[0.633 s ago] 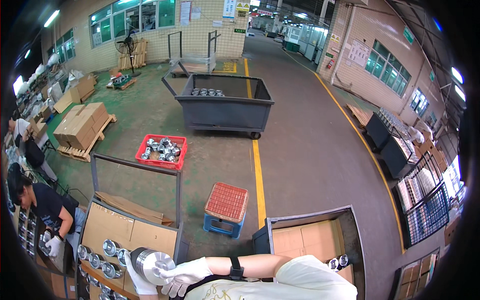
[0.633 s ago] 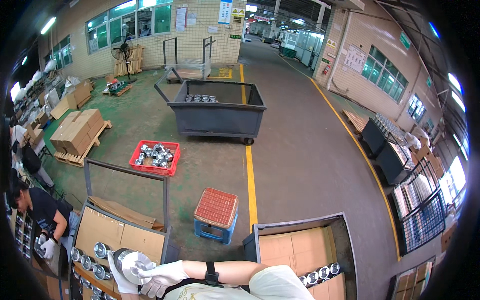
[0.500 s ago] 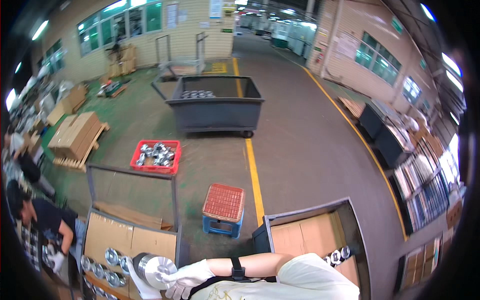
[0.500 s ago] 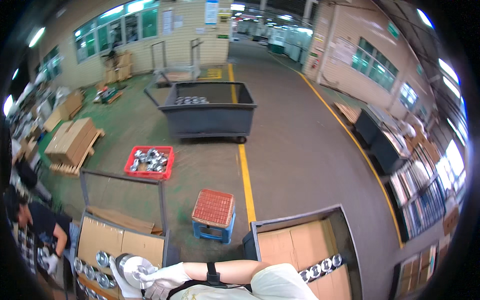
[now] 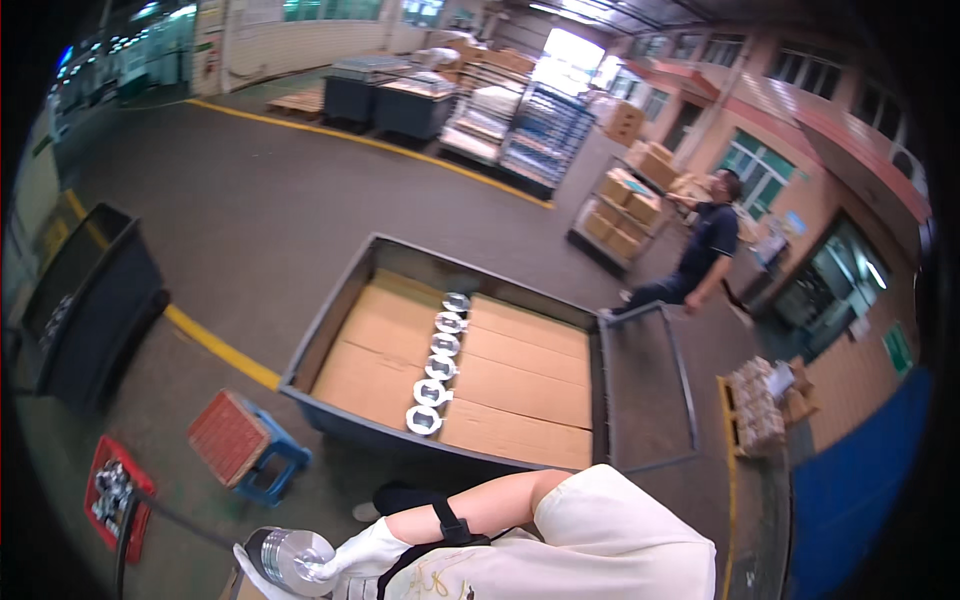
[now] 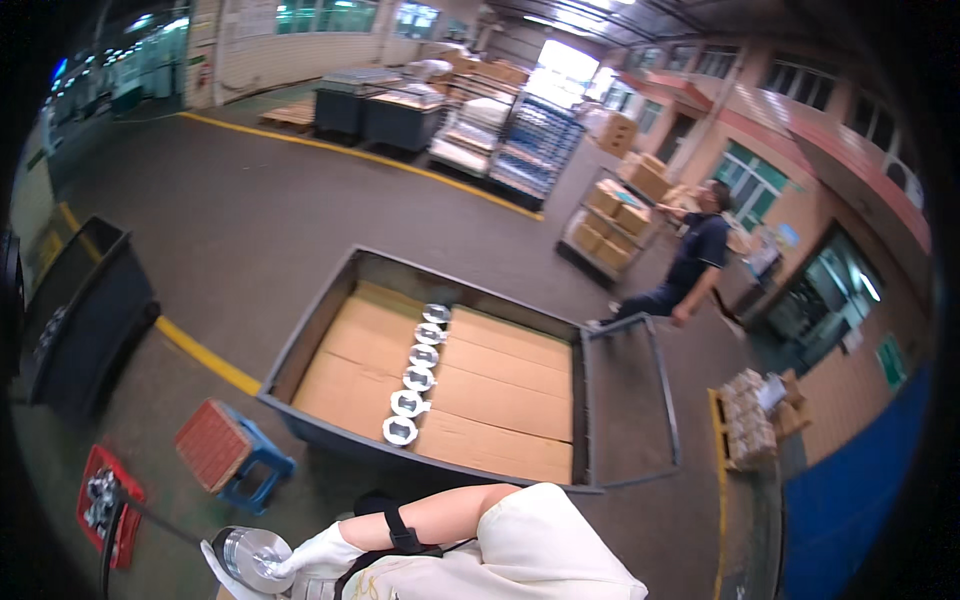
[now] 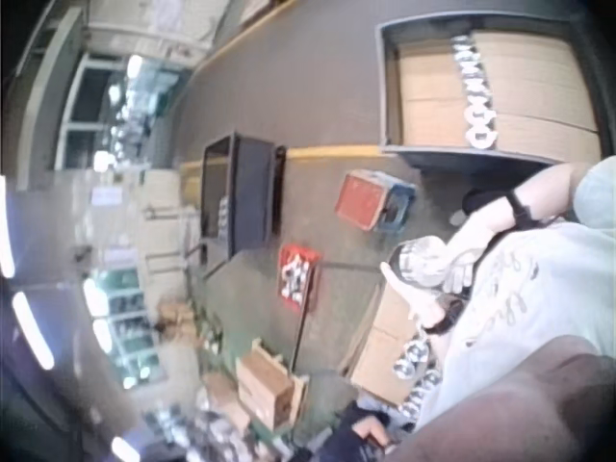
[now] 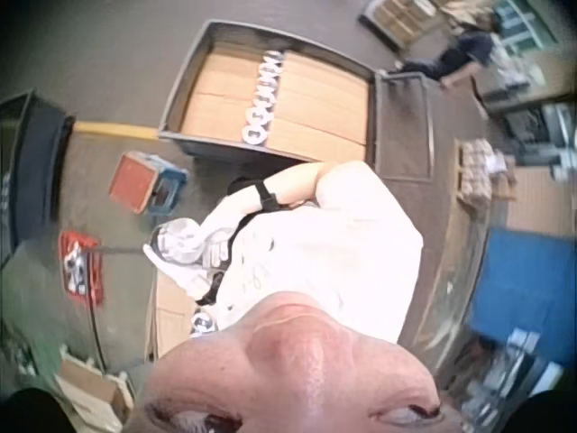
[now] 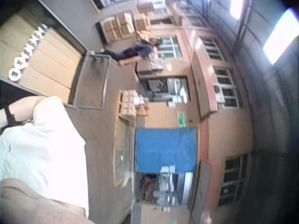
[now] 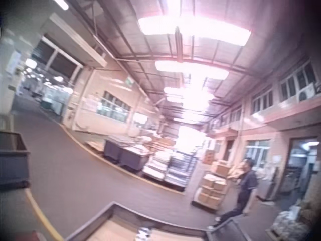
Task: Inspecting metal engine pistons for quality and sorting them into a bin cart.
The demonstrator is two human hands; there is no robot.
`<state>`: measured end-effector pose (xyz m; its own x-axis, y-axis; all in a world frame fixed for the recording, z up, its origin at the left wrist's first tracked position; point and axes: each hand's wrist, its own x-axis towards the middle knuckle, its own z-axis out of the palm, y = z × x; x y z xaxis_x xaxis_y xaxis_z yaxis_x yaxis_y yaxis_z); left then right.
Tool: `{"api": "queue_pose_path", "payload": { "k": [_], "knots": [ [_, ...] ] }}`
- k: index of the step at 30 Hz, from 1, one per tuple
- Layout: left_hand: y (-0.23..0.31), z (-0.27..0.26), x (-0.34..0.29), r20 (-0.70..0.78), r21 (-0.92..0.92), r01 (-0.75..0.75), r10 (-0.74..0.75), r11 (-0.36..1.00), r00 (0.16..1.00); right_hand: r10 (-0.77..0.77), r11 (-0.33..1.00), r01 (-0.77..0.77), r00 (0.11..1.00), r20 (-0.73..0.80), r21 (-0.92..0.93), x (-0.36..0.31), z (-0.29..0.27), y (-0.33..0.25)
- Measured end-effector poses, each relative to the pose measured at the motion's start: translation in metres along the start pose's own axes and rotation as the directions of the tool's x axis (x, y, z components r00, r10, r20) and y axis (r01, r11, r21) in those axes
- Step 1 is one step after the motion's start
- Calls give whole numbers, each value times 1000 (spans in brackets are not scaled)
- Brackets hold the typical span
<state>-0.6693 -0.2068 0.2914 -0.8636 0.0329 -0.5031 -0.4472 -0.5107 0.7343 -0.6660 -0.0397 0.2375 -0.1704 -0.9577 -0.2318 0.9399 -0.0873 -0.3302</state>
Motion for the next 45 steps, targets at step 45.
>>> {"api": "queue_pose_path", "payload": {
  "k": [45],
  "knots": [
    [-135, 90, -37, 344, -714, 186, 107, 675, 933, -31, 992, 19, 995, -99, -123, -188, 29, 54]
  ]
}}
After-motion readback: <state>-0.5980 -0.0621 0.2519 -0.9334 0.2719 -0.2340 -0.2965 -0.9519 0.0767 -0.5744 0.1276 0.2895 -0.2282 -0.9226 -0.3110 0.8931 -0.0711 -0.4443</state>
